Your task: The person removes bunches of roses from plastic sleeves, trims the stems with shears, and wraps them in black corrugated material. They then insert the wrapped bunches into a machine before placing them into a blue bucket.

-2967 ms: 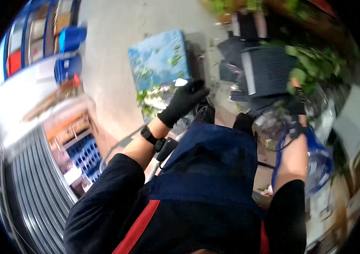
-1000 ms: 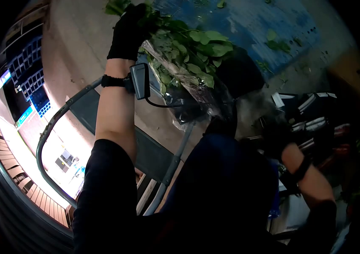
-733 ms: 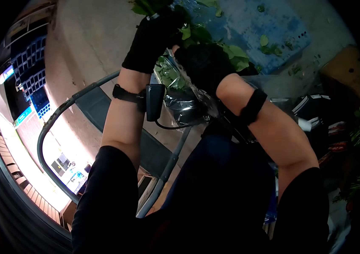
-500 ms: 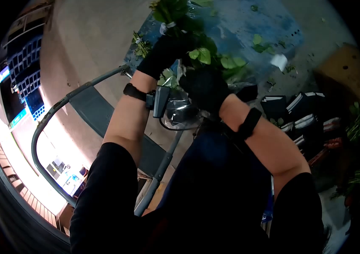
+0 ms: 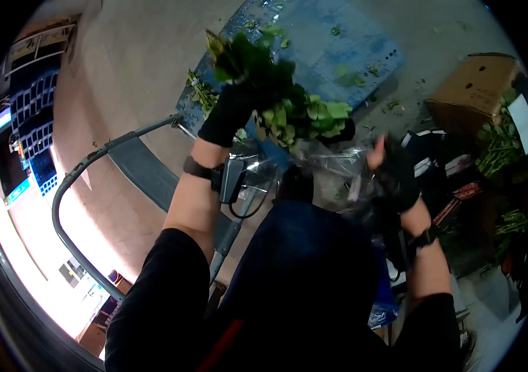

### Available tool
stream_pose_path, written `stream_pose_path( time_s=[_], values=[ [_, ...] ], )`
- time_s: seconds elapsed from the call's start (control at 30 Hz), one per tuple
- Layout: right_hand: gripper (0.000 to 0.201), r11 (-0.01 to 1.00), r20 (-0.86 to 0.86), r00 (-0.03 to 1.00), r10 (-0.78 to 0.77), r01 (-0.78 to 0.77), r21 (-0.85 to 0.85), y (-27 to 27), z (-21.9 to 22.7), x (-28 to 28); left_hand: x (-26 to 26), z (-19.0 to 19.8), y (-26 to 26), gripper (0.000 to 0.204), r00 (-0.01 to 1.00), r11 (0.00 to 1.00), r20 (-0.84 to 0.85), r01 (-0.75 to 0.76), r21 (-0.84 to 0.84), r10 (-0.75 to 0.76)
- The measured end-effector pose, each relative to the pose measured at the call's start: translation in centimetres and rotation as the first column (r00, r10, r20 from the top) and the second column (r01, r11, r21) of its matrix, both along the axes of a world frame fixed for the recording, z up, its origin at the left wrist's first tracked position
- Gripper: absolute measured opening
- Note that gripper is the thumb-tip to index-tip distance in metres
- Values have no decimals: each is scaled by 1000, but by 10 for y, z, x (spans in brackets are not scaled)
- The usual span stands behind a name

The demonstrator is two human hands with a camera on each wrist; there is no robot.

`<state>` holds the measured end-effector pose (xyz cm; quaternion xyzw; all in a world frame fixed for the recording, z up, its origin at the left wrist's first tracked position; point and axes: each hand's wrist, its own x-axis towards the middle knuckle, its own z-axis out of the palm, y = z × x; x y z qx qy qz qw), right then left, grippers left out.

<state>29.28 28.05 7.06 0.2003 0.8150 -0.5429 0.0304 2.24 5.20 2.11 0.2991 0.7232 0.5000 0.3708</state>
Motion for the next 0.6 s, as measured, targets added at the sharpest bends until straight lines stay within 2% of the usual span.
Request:
stream_pose_path(
  time_s=[0.03,0.07,0.1,0.13,0.17,0.23,0.27,0.3,0.37,0.4,0.43,0.47,0.5,0.57,0.6],
  values=[
    [36,980,-26,982,-189,191,64,0,11,-39,11,13,1,50,999,998,-8,48,-38,-48],
    [42,978,14,993,-120,121,-172,3,46,-69,20,21,6,51,988,999,155,2,32,-7],
    [50,917,65,996,-55,76,-393,5,80,-100,29,26,11,53,947,994,320,-52,91,20],
    [59,971,38,988,147,-137,-195,5,85,-117,32,51,19,48,961,985,266,33,170,-78],
    [52,946,-59,960,272,-278,-166,2,84,-123,37,49,17,51,900,978,419,31,207,-117],
    [40,906,-136,897,420,-406,118,-6,74,-123,49,45,13,58,901,991,421,61,122,-107],
    [28,856,4,869,495,-489,170,-3,78,-120,55,39,17,60,963,955,94,232,184,-252],
    [26,842,25,845,534,-534,78,-2,80,-114,63,27,17,57,961,949,-41,278,148,-275],
    [23,792,58,792,608,-600,-112,8,76,-92,69,66,27,57,883,913,242,368,176,-403],
    [21,832,-205,816,540,-555,-18,11,65,-71,77,73,32,59,883,898,195,389,203,-427],
    [23,845,-51,843,535,-533,48,15,85,-53,91,65,33,59,891,894,145,397,206,-429],
    [23,895,124,887,444,-433,-110,17,107,-39,105,60,31,61,883,888,130,431,157,-452],
    [24,926,309,881,358,-291,-242,18,123,-25,120,62,31,63,872,879,117,465,108,-476],
    [25,985,195,969,155,-136,-105,17,134,15,148,65,40,54,848,843,-81,530,88,-524],
    [26,986,260,961,97,-57,-156,18,156,22,158,71,48,52,827,827,-162,556,82,-539]
  ],
)
